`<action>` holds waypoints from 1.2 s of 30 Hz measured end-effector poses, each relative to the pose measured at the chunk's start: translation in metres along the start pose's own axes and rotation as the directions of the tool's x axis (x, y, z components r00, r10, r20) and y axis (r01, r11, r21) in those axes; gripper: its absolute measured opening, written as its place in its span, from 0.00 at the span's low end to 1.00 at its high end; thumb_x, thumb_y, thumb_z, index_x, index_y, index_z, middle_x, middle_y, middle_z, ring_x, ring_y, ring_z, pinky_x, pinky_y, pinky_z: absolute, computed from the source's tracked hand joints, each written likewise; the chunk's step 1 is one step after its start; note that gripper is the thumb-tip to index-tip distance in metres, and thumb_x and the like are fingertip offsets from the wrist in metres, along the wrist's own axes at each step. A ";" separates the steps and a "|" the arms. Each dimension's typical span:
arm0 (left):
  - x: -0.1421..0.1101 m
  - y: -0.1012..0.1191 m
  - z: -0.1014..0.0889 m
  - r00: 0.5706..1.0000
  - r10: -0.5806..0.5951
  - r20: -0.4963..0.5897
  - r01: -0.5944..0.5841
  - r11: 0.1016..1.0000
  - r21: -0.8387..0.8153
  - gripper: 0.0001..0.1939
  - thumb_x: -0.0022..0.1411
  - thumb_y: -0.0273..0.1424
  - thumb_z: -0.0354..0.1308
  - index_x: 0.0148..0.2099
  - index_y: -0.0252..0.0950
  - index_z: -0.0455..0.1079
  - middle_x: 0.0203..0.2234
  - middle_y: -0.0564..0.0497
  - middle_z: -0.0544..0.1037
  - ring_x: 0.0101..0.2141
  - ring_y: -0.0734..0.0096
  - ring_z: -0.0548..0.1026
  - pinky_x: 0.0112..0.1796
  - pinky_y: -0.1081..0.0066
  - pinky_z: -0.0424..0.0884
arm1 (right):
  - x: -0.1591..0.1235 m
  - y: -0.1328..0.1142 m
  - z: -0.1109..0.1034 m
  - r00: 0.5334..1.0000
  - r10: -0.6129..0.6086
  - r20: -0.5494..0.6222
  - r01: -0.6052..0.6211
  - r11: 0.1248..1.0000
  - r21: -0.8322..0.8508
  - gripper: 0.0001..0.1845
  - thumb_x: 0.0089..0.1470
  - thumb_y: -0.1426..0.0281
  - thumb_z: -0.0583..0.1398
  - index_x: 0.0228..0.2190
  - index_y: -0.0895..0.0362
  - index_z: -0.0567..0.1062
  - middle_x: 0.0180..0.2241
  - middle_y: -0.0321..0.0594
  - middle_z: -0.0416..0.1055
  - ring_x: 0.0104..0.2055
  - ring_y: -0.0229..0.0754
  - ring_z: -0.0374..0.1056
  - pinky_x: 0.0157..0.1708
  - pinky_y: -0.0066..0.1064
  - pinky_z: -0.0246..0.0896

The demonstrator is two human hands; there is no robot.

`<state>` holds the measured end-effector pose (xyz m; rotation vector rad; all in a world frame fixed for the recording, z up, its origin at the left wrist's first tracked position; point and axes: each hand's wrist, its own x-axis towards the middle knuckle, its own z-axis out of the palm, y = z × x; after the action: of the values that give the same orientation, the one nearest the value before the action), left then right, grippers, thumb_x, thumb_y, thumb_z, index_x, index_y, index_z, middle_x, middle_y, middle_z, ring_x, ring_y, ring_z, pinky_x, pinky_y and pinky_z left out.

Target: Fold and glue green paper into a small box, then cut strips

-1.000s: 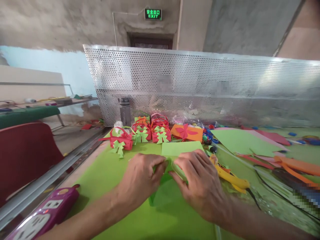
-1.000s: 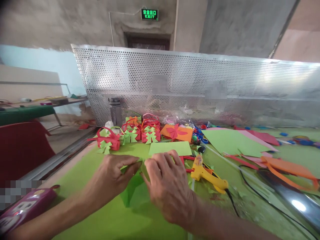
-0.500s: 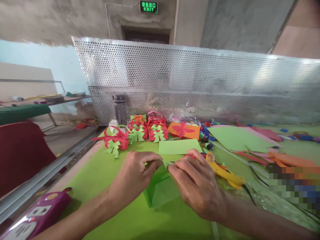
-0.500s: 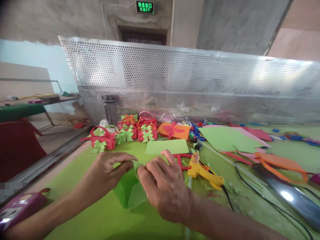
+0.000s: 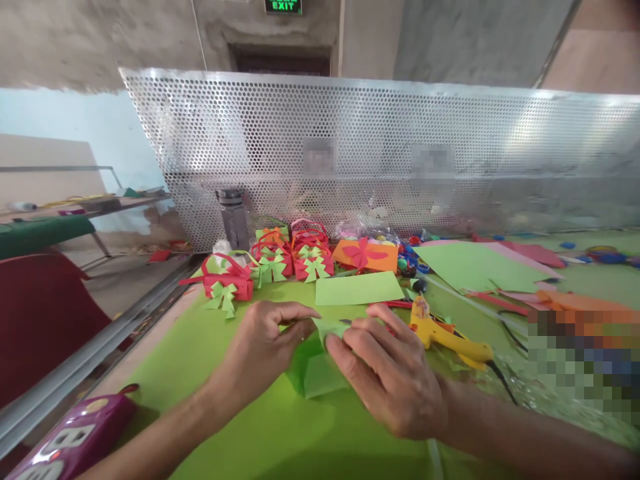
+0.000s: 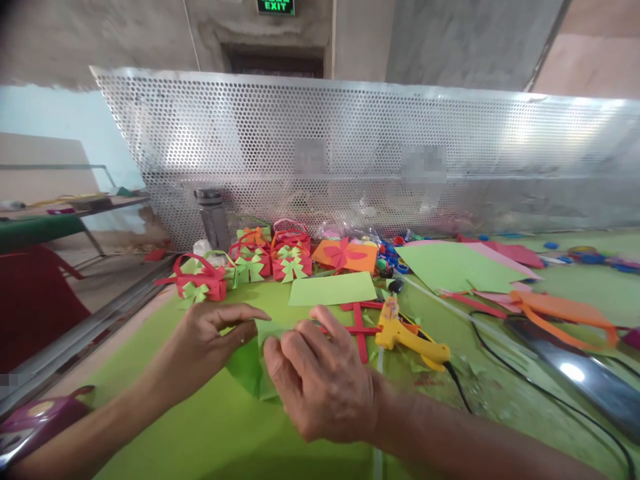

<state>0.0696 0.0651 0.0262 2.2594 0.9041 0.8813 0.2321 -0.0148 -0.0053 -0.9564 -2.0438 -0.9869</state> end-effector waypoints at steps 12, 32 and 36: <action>-0.001 -0.003 0.003 0.996 0.092 -0.006 -0.092 0.995 -0.027 0.09 0.55 0.25 0.53 0.33 0.36 0.76 0.22 0.54 0.78 0.23 0.76 0.72 0.24 0.78 0.67 | -0.005 -0.002 0.000 0.997 0.043 0.070 -0.042 0.999 -0.021 0.13 0.56 0.78 0.51 0.41 0.64 0.72 0.27 0.39 0.71 0.34 0.41 0.66 0.49 0.50 0.52; -0.003 -0.001 -0.001 0.978 0.146 0.151 -0.151 0.988 0.022 0.12 0.60 0.27 0.48 0.31 0.33 0.73 0.23 0.54 0.76 0.24 0.76 0.69 0.24 0.77 0.62 | -0.006 0.001 0.001 0.975 0.150 0.166 -0.162 0.985 0.061 0.17 0.55 0.79 0.48 0.42 0.61 0.71 0.28 0.40 0.66 0.32 0.41 0.60 0.49 0.54 0.48; -0.003 0.000 -0.001 0.976 0.155 0.152 -0.161 0.987 0.030 0.12 0.60 0.27 0.48 0.32 0.33 0.73 0.23 0.53 0.76 0.24 0.75 0.70 0.25 0.77 0.63 | -0.004 0.001 0.000 0.968 0.179 0.176 -0.192 0.980 0.059 0.17 0.54 0.80 0.48 0.42 0.60 0.71 0.27 0.39 0.66 0.31 0.41 0.59 0.49 0.53 0.49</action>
<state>0.0674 0.0633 0.0258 2.4236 0.6900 0.7539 0.2347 -0.0158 -0.0087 -1.2023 -2.0689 -0.7458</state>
